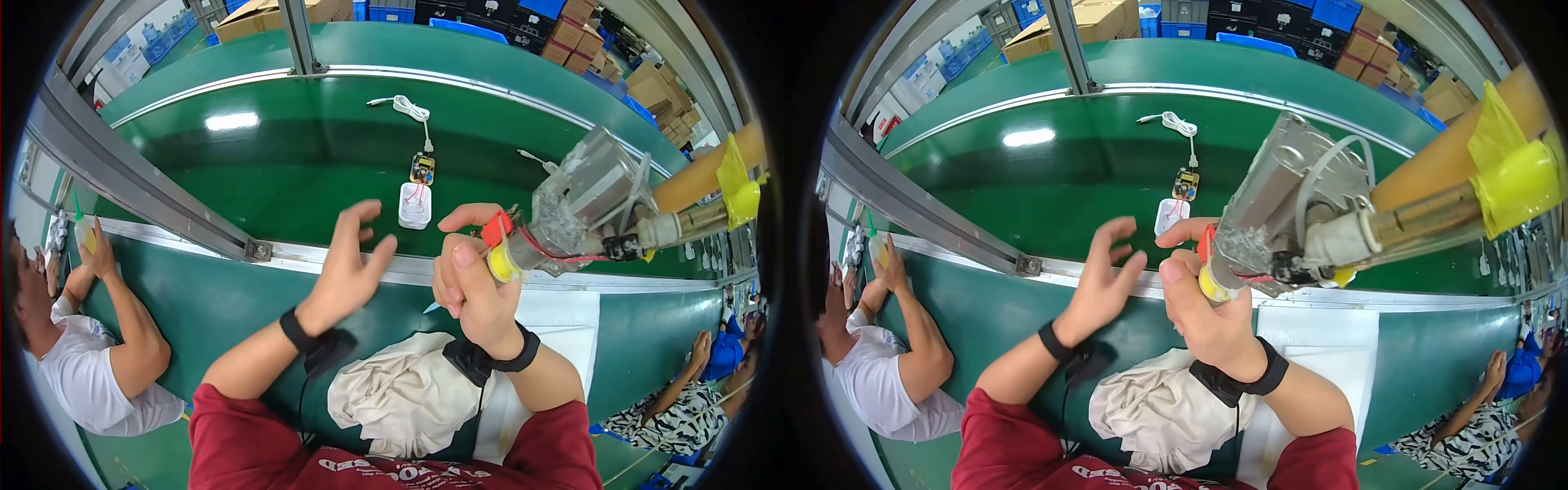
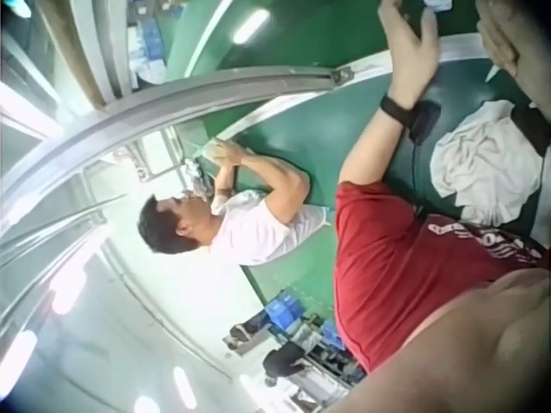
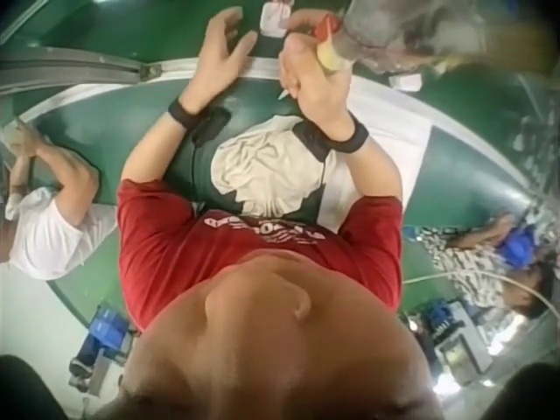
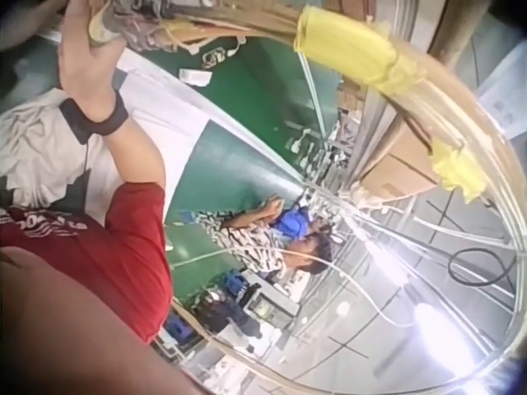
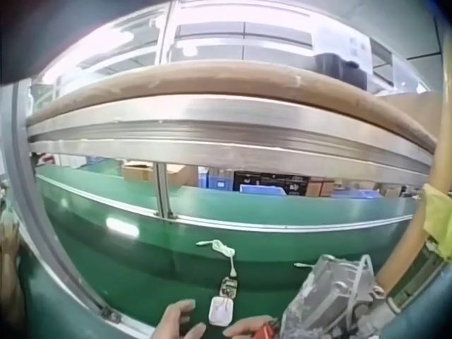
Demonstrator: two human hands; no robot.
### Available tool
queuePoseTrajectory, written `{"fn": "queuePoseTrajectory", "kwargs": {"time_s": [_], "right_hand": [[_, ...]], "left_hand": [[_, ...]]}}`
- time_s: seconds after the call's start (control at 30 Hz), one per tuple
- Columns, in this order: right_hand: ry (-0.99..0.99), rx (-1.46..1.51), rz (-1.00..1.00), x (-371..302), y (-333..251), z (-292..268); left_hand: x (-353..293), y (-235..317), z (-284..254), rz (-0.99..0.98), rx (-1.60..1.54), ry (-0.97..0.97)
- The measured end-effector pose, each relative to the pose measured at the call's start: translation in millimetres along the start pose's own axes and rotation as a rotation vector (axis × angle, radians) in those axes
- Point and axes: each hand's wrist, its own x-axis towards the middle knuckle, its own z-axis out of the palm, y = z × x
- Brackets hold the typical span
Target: The person picks up a circuit board and a plastic housing, applies glue to the board using a dispenser, and presses the board into the housing. They then place the assembled unit onto the conveyor belt and reach for the next set of components to repeat the process.
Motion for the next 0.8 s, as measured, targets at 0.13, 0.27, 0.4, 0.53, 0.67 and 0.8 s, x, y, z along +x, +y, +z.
{"fn": "queuePoseTrajectory", "kwargs": {"time_s": [0.13, 0.27, 0.4, 0.53, 0.67, 0.8], "right_hand": [[0.016, -0.006, -0.014, 0.8, 2.2, 0.3], [0.018, -0.025, -0.031, 1.8, 6.6, -1.0], [0.020, -0.038, -0.050, 3.6, 11.4, 0.1], [0.011, -0.046, -0.059, 4.6, 12.7, 0.5], [0.013, -0.050, -0.059, 4.3, 13.7, -0.1], [0.013, -0.061, -0.061, 4.4, 14.8, -1.3]], "left_hand": [[-23.0, 3.2, 2.6, -0.079, -0.208, -0.109], [-25.8, -2.4, 0.3, -0.036, -0.217, -0.187], [-23.5, -10.9, -0.8, -0.023, -0.247, -0.210], [-23.6, -14.5, -1.4, -0.056, -0.284, -0.218], [-23.7, -16.4, -1.4, -0.103, -0.312, -0.240], [-22.7, -23.6, 1.0, -0.150, -0.413, -0.229]]}}
